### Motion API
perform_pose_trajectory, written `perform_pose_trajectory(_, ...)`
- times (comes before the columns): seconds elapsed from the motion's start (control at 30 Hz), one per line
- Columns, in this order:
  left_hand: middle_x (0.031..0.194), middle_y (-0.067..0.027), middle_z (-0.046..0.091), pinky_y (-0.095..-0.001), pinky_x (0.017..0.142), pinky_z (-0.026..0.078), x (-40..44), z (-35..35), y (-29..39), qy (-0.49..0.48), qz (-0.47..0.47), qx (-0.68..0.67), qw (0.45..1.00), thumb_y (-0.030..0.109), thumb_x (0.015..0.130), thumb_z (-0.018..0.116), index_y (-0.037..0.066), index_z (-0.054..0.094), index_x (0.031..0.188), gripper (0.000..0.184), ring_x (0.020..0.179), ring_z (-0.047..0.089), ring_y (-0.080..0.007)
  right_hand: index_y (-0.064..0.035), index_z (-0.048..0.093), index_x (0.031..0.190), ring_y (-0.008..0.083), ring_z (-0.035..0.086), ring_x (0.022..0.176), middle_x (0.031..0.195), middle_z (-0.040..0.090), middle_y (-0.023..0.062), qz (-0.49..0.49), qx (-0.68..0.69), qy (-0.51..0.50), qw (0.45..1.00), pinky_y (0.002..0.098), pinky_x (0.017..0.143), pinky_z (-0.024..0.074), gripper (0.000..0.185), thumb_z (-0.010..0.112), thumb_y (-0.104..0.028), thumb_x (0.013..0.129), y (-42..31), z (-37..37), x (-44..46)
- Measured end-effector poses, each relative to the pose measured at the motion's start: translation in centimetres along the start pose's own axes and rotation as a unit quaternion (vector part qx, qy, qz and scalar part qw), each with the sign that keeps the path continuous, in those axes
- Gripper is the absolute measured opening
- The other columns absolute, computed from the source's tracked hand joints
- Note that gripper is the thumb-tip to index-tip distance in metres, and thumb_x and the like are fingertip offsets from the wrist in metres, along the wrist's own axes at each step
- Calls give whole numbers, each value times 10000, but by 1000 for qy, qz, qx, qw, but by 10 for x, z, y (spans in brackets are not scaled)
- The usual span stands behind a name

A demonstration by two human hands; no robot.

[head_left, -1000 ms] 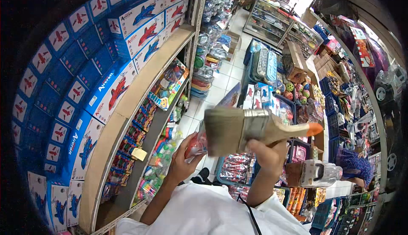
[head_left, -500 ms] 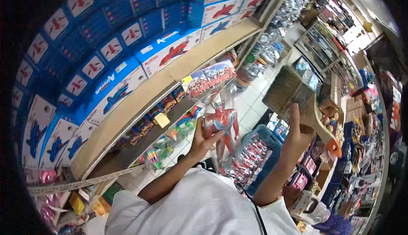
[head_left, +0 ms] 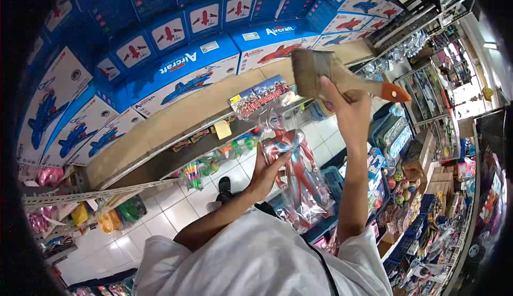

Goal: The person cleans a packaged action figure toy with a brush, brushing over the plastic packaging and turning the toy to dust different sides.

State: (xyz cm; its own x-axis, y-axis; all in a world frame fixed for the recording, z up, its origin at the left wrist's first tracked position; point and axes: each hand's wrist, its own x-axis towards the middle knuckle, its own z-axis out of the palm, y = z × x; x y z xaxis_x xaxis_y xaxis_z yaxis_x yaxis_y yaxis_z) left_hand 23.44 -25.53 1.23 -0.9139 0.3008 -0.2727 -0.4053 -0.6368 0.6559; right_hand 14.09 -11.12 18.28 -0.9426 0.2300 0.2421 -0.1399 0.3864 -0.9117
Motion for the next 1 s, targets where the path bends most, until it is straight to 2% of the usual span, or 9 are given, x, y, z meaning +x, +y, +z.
perform_pose_trajectory(0.07, 1238, -82, 546, -385, 771, 579, -1, 1, 1, -10, -8, -9, 1000, 147, 923, 659, 137, 284, 1353, 570, 1065, 607, -198, 46, 693, 1031, 66, 586, 801, 894, 672, 35, -7, -3, -45, 999, 235, 667, 463, 251, 734, -156, 888, 1, 14, 8)
perform_pose_trajectory(0.13, 1231, -79, 547, -388, 765, 580, -3, 3, 3, -5, -20, -23, 1000, 154, 923, 659, 140, 287, 1350, 566, 1058, 609, -196, 4, 700, 1080, 139, 659, 940, 1038, 705, 83, -217, -29, -135, 966, 278, 792, 530, 224, 698, -103, 884, 3, 27, 12)
perform_pose_trajectory(0.17, 1224, -75, 548, -391, 759, 581, -2, 3, 4, 0, -30, -34, 999, 160, 922, 659, 142, 290, 1347, 563, 1052, 610, -194, 4, 700, 1080, 139, 659, 940, 1038, 705, 83, -219, -31, -134, 966, 278, 792, 530, 224, 698, -103, 884, 9, 28, 18)
perform_pose_trajectory(0.23, 1219, -73, 548, -392, 760, 580, 0, 4, 4, -2, -25, -43, 999, 163, 921, 660, 147, 294, 1346, 561, 1046, 611, -194, -61, 693, 1163, 245, 643, 1129, 1223, 672, 84, -479, -210, -217, 824, 334, 973, 514, 334, 667, -80, 830, 11, 31, 27)
perform_pose_trajectory(0.27, 1214, -71, 548, -394, 762, 580, 1, 5, 4, -1, -20, -51, 998, 165, 920, 661, 152, 298, 1345, 559, 1040, 611, -194, -108, 677, 1216, 315, 601, 1194, 1285, 641, 64, -413, -184, -273, 849, 386, 1046, 478, 435, 646, -109, 781, 12, 30, 17)
perform_pose_trajectory(0.53, 1223, -79, 539, -387, 808, 557, 2, 7, 6, -8, 3, -63, 998, 124, 906, 675, 145, 334, 1339, 552, 1103, 569, -177, -190, 669, 1225, 267, 603, 1185, 1297, 628, 40, -410, -276, -295, 818, 371, 1030, 491, 407, 628, -142, 823, 59, 29, 29)
perform_pose_trajectory(0.73, 1230, -79, 543, -355, 951, 465, -3, 13, 18, 20, -43, -81, 996, 111, 918, 665, 118, 372, 1311, 491, 1128, 552, -173, -185, 633, 1257, 348, 556, 1227, 1320, 604, 96, -357, -249, -322, 841, 423, 1038, 470, 458, 587, -103, 810, 59, 26, 33)
perform_pose_trajectory(0.97, 1222, -68, 550, -362, 929, 511, 0, 7, 13, 2, 7, -77, 997, 79, 923, 650, 114, 355, 1321, 497, 1126, 558, -171, -139, 672, 1212, 273, 604, 1186, 1259, 646, 72, -426, -265, -307, 809, 339, 1006, 499, 356, 624, -95, 862, 75, 20, 42)
perform_pose_trajectory(1.0, 1224, -68, 552, -359, 934, 505, 0, 9, 17, -1, 19, -76, 997, 71, 920, 652, 113, 355, 1325, 503, 1128, 557, -170, -131, 670, 1216, 272, 603, 1190, 1259, 647, 68, -392, -215, -273, 852, 337, 1004, 501, 371, 622, -80, 852, 75, 20, 40)
